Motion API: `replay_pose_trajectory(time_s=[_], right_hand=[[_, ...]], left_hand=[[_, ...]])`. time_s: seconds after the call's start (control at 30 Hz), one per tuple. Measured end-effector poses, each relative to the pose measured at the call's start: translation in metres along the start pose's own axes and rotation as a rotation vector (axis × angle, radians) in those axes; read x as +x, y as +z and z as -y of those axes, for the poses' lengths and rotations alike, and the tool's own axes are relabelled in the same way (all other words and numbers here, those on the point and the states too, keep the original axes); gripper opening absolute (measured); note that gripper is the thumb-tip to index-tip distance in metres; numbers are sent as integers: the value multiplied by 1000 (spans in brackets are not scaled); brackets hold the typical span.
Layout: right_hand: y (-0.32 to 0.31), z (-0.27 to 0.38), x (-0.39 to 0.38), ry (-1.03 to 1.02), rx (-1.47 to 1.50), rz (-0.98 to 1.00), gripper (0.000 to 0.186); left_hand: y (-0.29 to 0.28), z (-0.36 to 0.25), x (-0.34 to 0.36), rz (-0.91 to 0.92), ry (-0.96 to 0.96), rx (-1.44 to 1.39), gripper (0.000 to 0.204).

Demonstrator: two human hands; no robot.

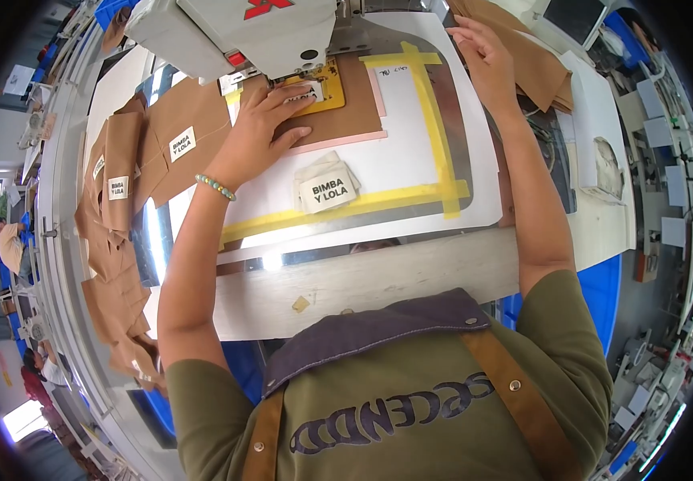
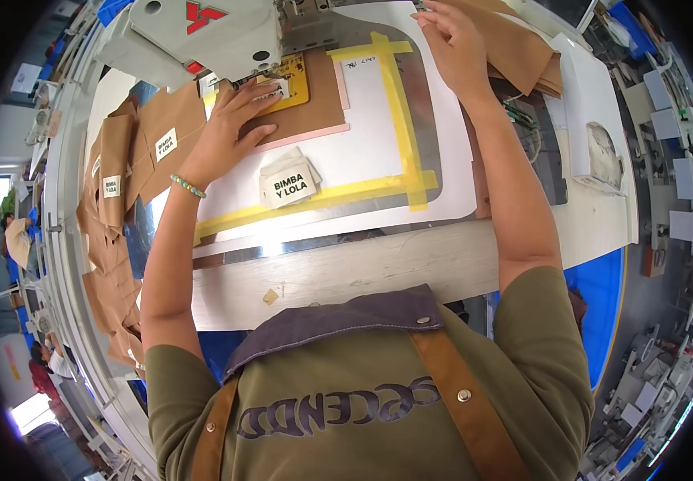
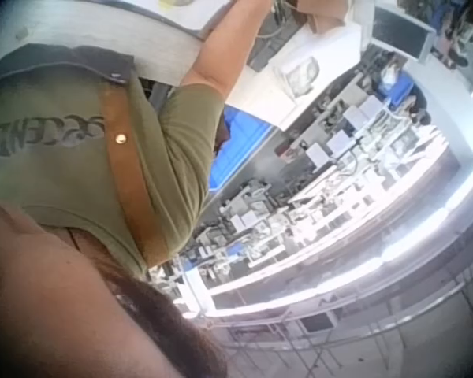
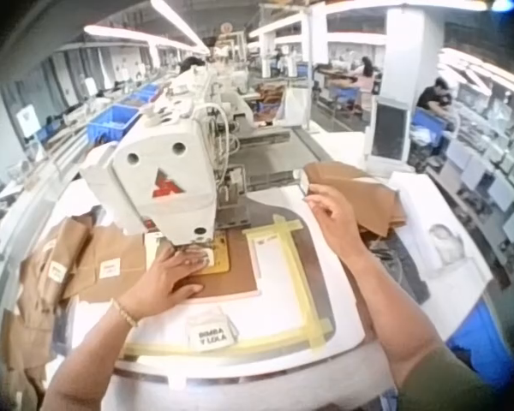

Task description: The recorder is sewing brand labels onto brown leather components using an industrial sewing machine in a workshop environment.

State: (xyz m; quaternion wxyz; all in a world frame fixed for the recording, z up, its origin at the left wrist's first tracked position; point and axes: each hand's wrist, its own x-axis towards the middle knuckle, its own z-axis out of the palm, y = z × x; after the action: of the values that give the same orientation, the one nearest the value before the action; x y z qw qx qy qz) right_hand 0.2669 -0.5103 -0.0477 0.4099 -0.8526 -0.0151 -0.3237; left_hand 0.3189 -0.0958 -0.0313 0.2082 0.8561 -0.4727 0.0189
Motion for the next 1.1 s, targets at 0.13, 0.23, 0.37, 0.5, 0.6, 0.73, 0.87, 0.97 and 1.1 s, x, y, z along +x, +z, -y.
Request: replay_pose_trajectory(time_s=[0.13, 0.23, 0.37, 0.5, 0.6, 0.73, 0.87, 0.97, 1.1], right_hand=[[-1, -2, 0, -26, -27, 21, 27], [0, 2, 0, -37, -54, 25, 27], [-1, 1, 1, -86, -102, 15, 27], [0, 2, -1, -32, -74, 17, 26], [1, 6, -1, -14, -67, 30, 26], [1, 5, -3, -41, -101, 25, 24], [1, 0, -2, -103, -98, 36, 23], [3, 3, -3, -98, -104, 46, 23], [6, 2, -3, -172, -169, 45, 23]], left_hand=[[1, 1, 1, 9, -14, -1, 48], [0, 2, 0, 2, -5, 8, 48], [0, 2, 0, 6, 4, 28, 47], [1, 2, 1, -4, 30, 49, 46], [-1, 4, 1, 9, 16, 41, 47], [1, 4, 4, -13, 17, 20, 47], [4, 8, 12, -18, -13, 84, 47], [10, 17, 16, -73, -14, 66, 46], [11, 24, 16, -47, -181, -96, 45]])
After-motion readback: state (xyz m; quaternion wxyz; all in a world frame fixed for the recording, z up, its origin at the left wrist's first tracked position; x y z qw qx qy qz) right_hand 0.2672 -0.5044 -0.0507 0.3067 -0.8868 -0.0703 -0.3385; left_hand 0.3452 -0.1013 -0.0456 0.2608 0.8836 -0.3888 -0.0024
